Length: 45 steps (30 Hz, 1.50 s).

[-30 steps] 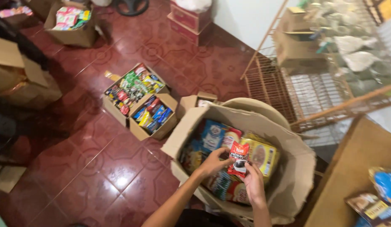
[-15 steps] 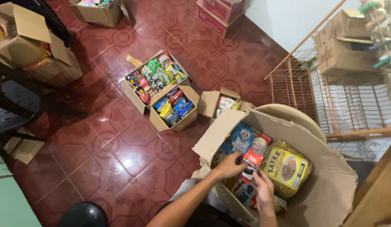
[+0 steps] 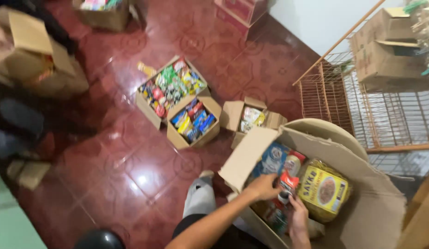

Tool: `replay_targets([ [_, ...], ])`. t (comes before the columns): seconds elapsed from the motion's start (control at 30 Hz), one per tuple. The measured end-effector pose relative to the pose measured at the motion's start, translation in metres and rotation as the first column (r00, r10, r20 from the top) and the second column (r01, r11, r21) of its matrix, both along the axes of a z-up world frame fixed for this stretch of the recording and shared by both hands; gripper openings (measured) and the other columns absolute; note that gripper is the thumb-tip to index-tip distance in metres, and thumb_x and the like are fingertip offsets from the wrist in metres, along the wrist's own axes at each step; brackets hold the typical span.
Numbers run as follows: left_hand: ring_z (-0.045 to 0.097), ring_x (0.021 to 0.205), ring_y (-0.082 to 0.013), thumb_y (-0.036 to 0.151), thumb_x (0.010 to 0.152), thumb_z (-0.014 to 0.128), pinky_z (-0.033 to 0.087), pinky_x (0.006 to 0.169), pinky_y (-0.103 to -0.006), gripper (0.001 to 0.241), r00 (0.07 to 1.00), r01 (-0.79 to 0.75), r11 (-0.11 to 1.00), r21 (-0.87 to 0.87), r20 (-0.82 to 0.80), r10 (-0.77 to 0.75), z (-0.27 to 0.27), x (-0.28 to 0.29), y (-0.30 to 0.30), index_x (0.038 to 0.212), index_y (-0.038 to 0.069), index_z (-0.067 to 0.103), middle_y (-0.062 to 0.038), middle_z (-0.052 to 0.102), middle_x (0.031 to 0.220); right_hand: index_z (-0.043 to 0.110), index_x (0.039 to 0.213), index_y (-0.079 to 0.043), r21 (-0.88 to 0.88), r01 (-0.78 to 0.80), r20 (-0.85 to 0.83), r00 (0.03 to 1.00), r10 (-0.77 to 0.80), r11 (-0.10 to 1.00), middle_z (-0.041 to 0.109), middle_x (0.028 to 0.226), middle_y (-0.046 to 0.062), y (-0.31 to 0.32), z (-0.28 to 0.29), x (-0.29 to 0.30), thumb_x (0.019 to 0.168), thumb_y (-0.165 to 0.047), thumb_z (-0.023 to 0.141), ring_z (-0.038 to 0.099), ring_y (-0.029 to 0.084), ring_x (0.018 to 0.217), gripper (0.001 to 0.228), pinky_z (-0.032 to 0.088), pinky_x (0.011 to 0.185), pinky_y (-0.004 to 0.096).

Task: Sorting and organizing various packaged grocery items from a table into boxes and bags.

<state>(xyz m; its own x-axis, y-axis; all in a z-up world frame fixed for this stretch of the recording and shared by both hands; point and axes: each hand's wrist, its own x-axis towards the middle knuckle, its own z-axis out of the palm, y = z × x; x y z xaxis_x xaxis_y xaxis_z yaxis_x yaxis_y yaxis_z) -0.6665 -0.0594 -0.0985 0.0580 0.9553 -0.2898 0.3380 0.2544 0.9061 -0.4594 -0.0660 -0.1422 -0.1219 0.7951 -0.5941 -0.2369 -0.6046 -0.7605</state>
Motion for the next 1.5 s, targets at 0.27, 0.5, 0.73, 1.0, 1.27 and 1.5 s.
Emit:
replay_targets([
  [0.27,0.066,0.099,-0.0505,0.021,0.091,0.063,0.053,0.089,-0.0545,0.039,0.988,0.154,0.988,0.0,0.015,-0.154,-0.028,-0.015,0.011,0.115,-0.01,0.054,-0.037,0.066,0.1,0.063,0.132,-0.013,-0.126,0.265,0.141,0.959,-0.247,0.956,0.067,0.109,-0.002,-0.013,-0.02,-0.029,0.099,-0.019,0.054,0.061,0.014,0.097,0.035,0.053,0.081,0.04],
  [0.5,0.064,0.104,-0.0525,0.017,0.092,0.061,0.052,0.093,-0.0544,0.045,0.979,0.194,0.976,0.103,0.048,-0.2,-0.012,-0.018,0.02,0.124,-0.013,0.052,-0.039,0.064,0.109,0.065,0.124,-0.009,-0.01,0.375,0.16,0.916,-0.368,0.927,0.071,0.106,0.002,-0.018,0.056,-0.071,0.098,-0.023,0.056,0.066,0.014,0.092,0.031,0.053,0.077,0.031],
  [0.73,0.064,0.105,-0.0502,0.018,0.084,0.07,0.052,0.09,-0.0513,0.052,0.939,0.345,0.929,0.137,-0.055,-0.34,-0.025,-0.01,0.041,0.132,0.001,0.059,-0.033,0.066,0.111,0.066,0.127,-0.007,0.033,0.341,0.335,0.882,-0.332,0.94,0.071,0.107,0.002,-0.024,0.02,-0.033,0.094,-0.018,0.063,0.067,0.012,0.091,0.035,0.054,0.08,0.028],
  [1.0,0.074,0.095,-0.0252,0.024,0.087,0.08,0.059,0.085,-0.0381,0.043,0.858,0.437,0.886,0.156,0.224,-0.463,-0.024,-0.01,0.078,0.121,0.002,0.064,-0.018,0.076,0.103,0.061,0.124,-0.007,0.112,0.49,0.249,0.828,-0.502,0.864,0.068,0.108,0.005,-0.016,0.044,-0.044,0.096,-0.016,0.062,0.066,0.015,0.091,0.03,0.057,0.074,0.039],
  [1.27,0.072,0.104,-0.0322,0.02,0.082,0.081,0.057,0.09,-0.0431,0.056,0.928,0.328,0.939,0.103,0.152,-0.34,-0.034,-0.012,0.055,0.123,-0.002,0.05,-0.024,0.072,0.111,0.066,0.121,0.002,0.42,0.307,0.382,0.794,-0.473,0.854,0.072,0.108,0.01,-0.012,-0.007,-0.035,0.101,-0.012,0.068,0.067,0.016,0.096,0.025,0.055,0.087,0.032],
  [1.5,0.07,0.102,-0.0424,0.021,0.076,0.08,0.057,0.085,-0.0506,0.037,0.791,0.528,0.844,-0.097,-0.306,-0.53,-0.093,-0.012,0.039,0.106,0.002,0.072,-0.026,0.072,0.108,0.066,0.115,-0.001,0.262,-0.028,0.713,0.679,-0.174,0.965,0.075,0.1,0.014,-0.024,-0.057,-0.025,0.088,-0.004,0.067,0.071,0.022,0.093,0.027,0.055,0.084,0.037],
])
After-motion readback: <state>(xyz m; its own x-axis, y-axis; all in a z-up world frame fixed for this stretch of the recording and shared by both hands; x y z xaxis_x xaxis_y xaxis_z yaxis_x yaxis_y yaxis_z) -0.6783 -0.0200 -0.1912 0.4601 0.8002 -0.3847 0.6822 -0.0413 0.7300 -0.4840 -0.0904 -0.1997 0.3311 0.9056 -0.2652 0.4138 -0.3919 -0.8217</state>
